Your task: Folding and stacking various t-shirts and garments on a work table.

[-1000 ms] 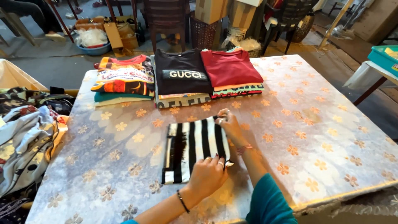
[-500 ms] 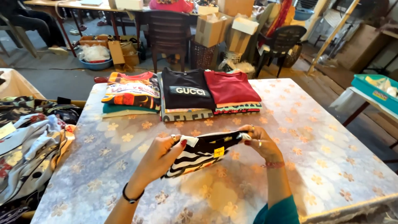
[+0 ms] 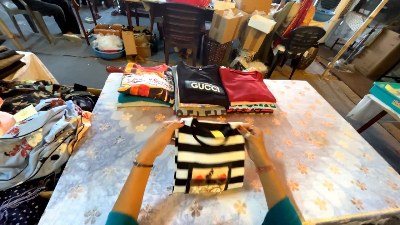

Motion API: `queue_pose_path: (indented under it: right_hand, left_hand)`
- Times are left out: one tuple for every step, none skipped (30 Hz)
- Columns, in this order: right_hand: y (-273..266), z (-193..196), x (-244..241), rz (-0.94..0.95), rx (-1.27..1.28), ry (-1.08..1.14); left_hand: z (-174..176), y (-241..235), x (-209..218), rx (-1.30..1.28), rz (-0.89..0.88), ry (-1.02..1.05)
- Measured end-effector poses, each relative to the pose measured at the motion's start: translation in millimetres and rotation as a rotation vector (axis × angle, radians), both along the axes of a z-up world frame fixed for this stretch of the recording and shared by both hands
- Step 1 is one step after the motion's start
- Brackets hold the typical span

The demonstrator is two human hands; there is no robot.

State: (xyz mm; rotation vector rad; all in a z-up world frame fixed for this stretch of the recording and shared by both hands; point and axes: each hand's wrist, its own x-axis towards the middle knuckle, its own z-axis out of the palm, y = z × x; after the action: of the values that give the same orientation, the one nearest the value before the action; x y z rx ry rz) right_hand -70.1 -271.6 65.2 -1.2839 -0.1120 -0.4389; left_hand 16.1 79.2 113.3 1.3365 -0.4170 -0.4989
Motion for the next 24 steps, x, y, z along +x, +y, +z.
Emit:
queue_pose_path:
  right_hand:
    - [3.6,-16.8,13.5,-0.056,-0.008,0.070]
    - [-6.7,-46.5,25.9,-0.057,-0.005,0.073]
    - [-16.9,-76.1,38.0,-0.052,-0.030,0.305]
    - [-28.8,-102.6,53.7,-0.046,-0.057,0.529]
    - [-14.5,-71.3,41.6,-0.049,-0.055,0.524]
    - [0.0,-40.6,28.7,-0.013,0.004,0.548]
    - [14.7,-10.3,16.0,0.024,0.064,0.571]
    - [14.8,-12.4,16.4,0.027,0.067,0.581]
    - [14.8,-14.9,17.0,0.004,-0.037,0.573]
    - [15.4,-18.9,15.5,-0.019,-0.139,0.566]
    - [15.3,-25.8,13.9,-0.015,-0.133,0.579]
    - [12.8,-29.1,14.9,0.000,-0.133,0.540]
    - [10.2,-32.0,15.6,0.015,-0.133,0.501]
    - [15.2,-28.9,15.1,0.010,-0.132,0.500]
    - [20.2,-25.6,14.5,-0.042,-0.244,0.500]
    - [24.4,-20.9,15.6,-0.095,-0.357,0.495]
    - [18.0,-34.8,22.7,-0.102,-0.357,0.492]
    - [13.3,-50.5,29.0,-0.113,-0.351,0.388]
    - [8.7,-66.5,35.4,-0.124,-0.346,0.285]
    - [12.7,-60.1,31.9,-0.121,-0.346,0.289]
    - [16.5,-53.7,28.5,-0.122,-0.324,0.308]
    - [19.4,-46.8,24.8,-0.125,-0.302,0.327]
    - [17.1,-52.9,24.9,-0.125,-0.302,0.329]
    - [12.4,-56.9,25.6,-0.166,-0.351,0.316]
  left_hand:
    - [-14.6,-2.9,9.6,-0.009,0.049,0.103]
    - [-87.5,-13.0,43.9,-0.006,0.048,0.106]
    - [-126.0,-18.9,92.5,-0.114,0.030,0.204]
    - [-197.5,-3.8,111.4,-0.225,0.009,0.295]
    - [-186.7,-3.3,108.4,-0.224,0.005,0.291]
    - [-177.8,-2.1,102.9,-0.158,0.043,0.328]
    - [-169.2,-0.8,97.7,-0.093,0.081,0.365]
    - [-157.4,-4.9,87.3,-0.089,0.085,0.375]
    - [-145.8,-9.3,77.4,-0.047,0.137,0.342]
    - [-135.1,-13.3,66.1,-0.001,0.188,0.311]
    - [-136.6,-13.8,60.3,0.006,0.190,0.323]
    - [-134.3,-17.6,59.1,0.070,0.256,0.185]
    - [-131.6,-21.3,57.4,0.133,0.321,0.046]
    - [-132.3,-21.5,56.6,0.133,0.316,0.045]
    - [-132.8,-21.8,55.7,0.219,0.361,-0.084]
    - [-131.7,-22.8,56.7,0.302,0.405,-0.217]
    - [-129.4,-24.3,58.5,0.300,0.400,-0.222]
    - [-129.0,-23.4,57.9,0.302,0.406,-0.252]
    - [-128.9,-22.3,57.5,0.304,0.412,-0.282]
    - [-130.4,-20.9,55.0,0.306,0.413,-0.278]
    - [-131.8,-19.6,52.6,0.297,0.445,-0.300]
    - [-132.6,-19.6,50.8,0.286,0.473,-0.325]
    - [-135.2,-18.3,46.5,0.287,0.472,-0.322]
    - [-136.2,-19.8,44.0,0.292,0.559,-0.416]
